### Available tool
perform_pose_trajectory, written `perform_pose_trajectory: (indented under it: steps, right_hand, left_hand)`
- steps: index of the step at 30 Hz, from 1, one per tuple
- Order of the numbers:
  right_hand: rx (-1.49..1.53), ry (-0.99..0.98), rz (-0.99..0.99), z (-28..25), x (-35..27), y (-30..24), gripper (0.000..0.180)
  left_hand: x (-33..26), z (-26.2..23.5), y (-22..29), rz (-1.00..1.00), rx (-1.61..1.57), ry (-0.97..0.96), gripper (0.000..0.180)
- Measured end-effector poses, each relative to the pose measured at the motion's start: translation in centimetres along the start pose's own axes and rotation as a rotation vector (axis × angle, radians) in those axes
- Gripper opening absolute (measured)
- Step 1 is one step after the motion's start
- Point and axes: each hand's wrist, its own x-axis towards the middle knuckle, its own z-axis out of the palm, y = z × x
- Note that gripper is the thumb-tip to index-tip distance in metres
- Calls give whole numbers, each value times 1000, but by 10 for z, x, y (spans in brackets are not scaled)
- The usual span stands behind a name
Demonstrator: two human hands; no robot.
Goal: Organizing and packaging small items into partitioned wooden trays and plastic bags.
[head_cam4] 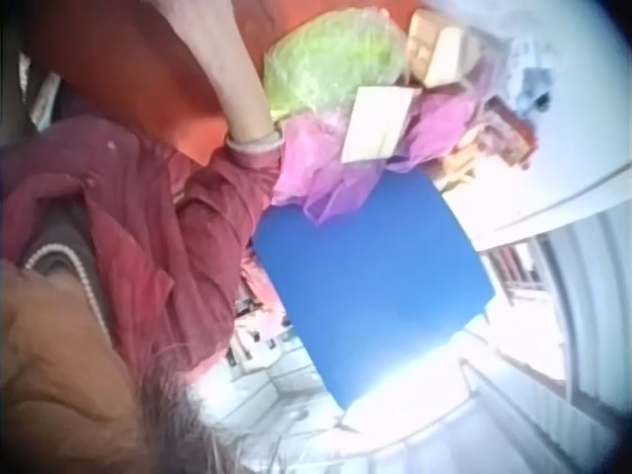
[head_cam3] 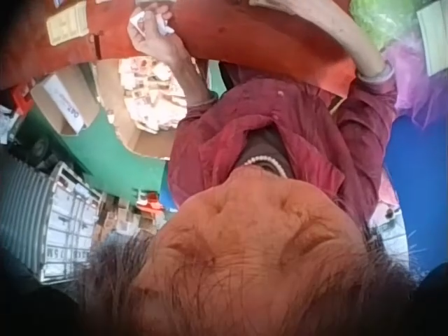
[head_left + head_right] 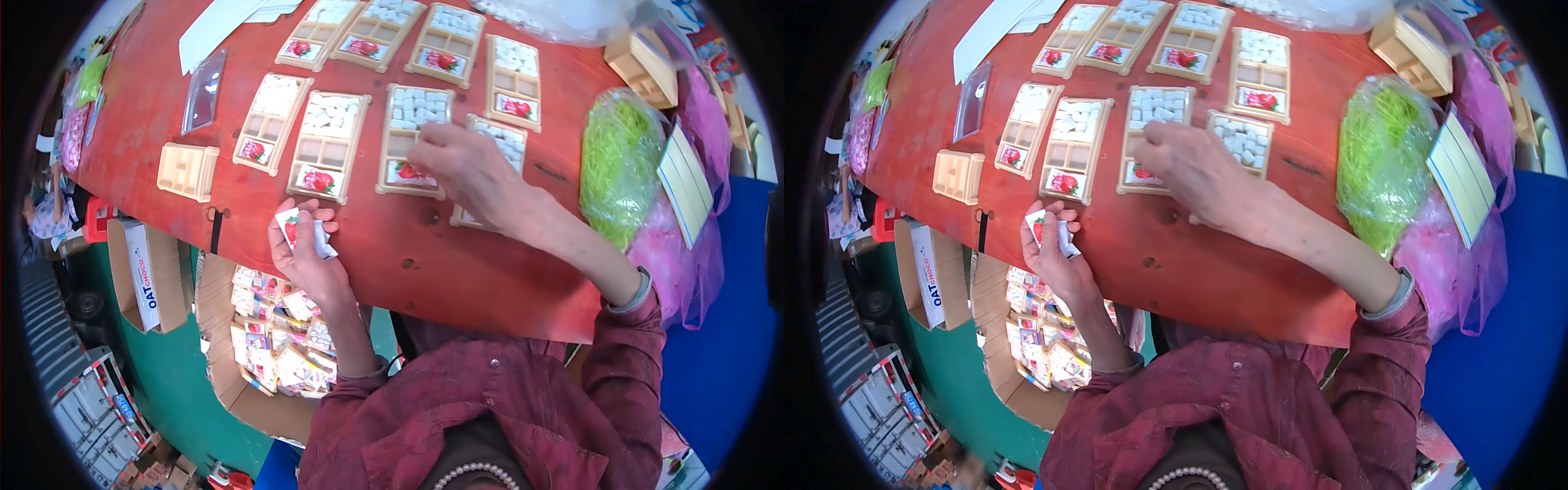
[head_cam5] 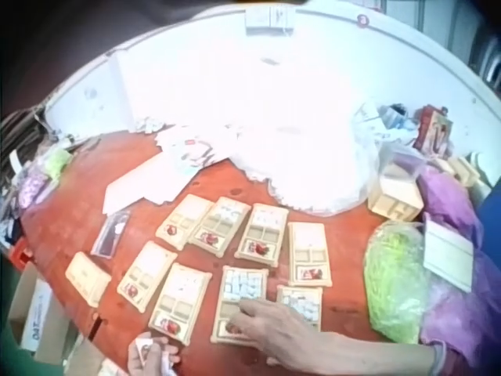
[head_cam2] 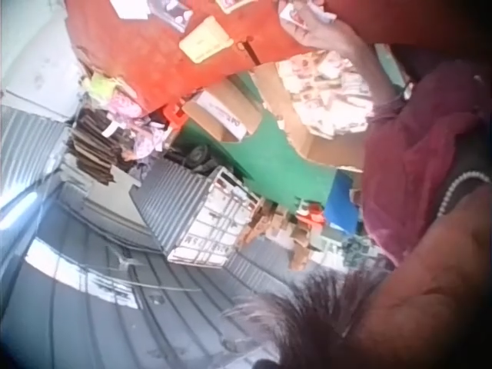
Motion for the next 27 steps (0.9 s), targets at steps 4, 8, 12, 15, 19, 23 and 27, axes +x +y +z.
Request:
perform_pose_trajectory:
  steps: [4,8,12,15,19,23,27]
  right_hand:
    - [48,47,62,-40,-28,-7,12]
    - [70,67,225,-49,-91,-11,11]
    - [249,131,265,-36,-147,-23,11]
    - [286,222,311,-32,-184,-29,12]
    - [330,383,429,-47,-239,-39,12]
    - [237,685,555,-82,-298,-48,9]
    - [-38,1077,851,-109,-339,-55,7]
  left_hand:
    - [-5,-6,1,-26,-37,-3,24]
    - [-18,-5,-3,-210,-110,-134,35]
    - [-32,10,15,-382,-201,-348,38]
    - [-59,64,30,-576,-285,-486,38]
    - [-102,141,33,-941,-163,-841,38]
    - [-169,223,31,-1027,191,-1322,38]
    - [-245,285,9,-1156,149,-1554,32]
